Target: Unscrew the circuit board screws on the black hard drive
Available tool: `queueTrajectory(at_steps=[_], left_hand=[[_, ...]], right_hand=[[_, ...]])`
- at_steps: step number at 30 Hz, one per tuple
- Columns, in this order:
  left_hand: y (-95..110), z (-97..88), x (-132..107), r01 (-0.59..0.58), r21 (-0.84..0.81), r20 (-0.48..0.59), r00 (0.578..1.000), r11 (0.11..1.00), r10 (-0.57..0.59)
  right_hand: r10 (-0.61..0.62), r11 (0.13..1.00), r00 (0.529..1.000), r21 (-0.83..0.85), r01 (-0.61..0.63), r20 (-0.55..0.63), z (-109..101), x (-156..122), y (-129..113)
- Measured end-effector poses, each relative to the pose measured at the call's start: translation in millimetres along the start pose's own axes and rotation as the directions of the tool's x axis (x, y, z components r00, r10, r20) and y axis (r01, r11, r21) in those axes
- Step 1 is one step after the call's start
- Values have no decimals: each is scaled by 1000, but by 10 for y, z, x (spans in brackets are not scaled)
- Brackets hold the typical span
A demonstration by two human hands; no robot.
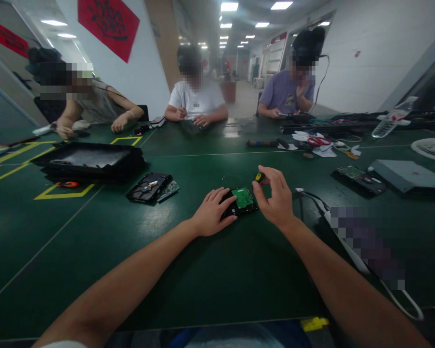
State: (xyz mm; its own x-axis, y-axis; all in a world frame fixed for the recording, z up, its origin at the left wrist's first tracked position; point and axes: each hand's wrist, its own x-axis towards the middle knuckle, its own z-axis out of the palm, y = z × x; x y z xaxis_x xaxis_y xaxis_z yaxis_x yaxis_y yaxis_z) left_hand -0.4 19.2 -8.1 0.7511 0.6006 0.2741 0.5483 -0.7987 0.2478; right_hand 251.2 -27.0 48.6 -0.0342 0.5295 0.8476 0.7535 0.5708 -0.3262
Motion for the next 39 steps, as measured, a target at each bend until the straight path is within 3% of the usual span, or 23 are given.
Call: queueTrajectory(at_steps=[4, 10, 39], left_hand=[[27, -10, -1, 14, 26, 7, 1000, 1000, -15], [28, -5, 5, 51, 22, 3, 999, 998, -51], [6, -1, 7, 28, -19, -14, 999, 999, -29]], right_hand=[[-19, 1000, 999, -22, 18, -45, -12, 12, -9], [-26, 1000, 1000, -10, 26, -2, 11, 0, 11], [-7, 999, 1000, -36, 7, -15, 27, -29, 31]])
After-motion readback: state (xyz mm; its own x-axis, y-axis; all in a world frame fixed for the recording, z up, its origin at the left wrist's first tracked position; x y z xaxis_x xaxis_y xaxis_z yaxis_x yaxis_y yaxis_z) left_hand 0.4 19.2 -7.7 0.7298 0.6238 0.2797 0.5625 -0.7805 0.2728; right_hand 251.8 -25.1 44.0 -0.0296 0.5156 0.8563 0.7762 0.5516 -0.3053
